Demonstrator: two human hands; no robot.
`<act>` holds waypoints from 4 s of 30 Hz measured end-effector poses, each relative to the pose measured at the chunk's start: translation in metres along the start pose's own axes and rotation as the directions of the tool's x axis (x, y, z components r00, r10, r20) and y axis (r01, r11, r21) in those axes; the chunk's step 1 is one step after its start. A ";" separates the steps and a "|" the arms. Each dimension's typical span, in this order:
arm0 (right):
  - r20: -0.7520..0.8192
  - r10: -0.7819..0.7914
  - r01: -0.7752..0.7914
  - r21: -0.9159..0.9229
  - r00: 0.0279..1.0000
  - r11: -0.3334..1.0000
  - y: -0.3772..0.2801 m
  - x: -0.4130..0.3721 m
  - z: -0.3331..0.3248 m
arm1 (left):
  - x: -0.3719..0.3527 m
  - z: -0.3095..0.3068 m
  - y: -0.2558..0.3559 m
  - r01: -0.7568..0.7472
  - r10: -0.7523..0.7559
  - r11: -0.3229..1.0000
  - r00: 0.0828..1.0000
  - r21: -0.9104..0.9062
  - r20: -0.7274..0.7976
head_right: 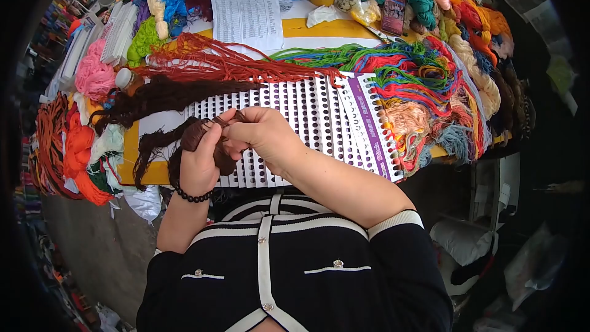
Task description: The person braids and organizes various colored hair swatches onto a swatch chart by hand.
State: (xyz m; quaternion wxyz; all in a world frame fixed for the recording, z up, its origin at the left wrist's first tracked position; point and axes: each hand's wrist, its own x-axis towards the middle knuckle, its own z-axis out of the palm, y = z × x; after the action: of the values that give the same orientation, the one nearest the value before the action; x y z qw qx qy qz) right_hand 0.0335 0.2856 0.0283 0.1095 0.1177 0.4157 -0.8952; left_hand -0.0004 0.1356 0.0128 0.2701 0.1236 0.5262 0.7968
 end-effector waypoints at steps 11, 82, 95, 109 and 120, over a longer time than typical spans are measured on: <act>-0.067 -0.627 0.473 -0.597 0.776 0.649 -0.030 0.017 -0.059 | -0.006 -0.038 0.033 -0.065 -0.007 0.814 0.993 -0.577 -0.121; -0.288 0.145 -0.288 -0.557 0.947 0.779 -0.039 0.073 -0.118 | 0.122 0.012 -0.046 0.187 -0.197 0.974 0.978 -0.130 -0.075; -0.311 0.123 -0.287 -0.565 0.942 0.773 -0.035 0.074 -0.117 | 0.114 0.013 -0.035 0.135 -0.133 0.990 0.990 0.047 -0.051; -0.305 0.065 -0.260 -0.657 0.950 0.707 -0.026 0.079 -0.123 | 0.108 -0.012 -0.017 0.084 -0.011 0.894 0.986 0.440 -0.165; -0.271 -0.013 -0.211 -0.776 0.962 0.595 -0.028 0.076 -0.118 | 0.105 -0.004 -0.027 0.372 -0.401 0.883 0.915 -0.288 -0.047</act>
State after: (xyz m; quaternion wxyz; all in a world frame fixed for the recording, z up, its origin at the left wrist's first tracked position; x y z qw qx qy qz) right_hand -0.0325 0.3870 -0.0483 0.1473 0.1904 0.7745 -0.5850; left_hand -0.0809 0.1990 -0.0225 0.4098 -0.0643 0.4388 0.7971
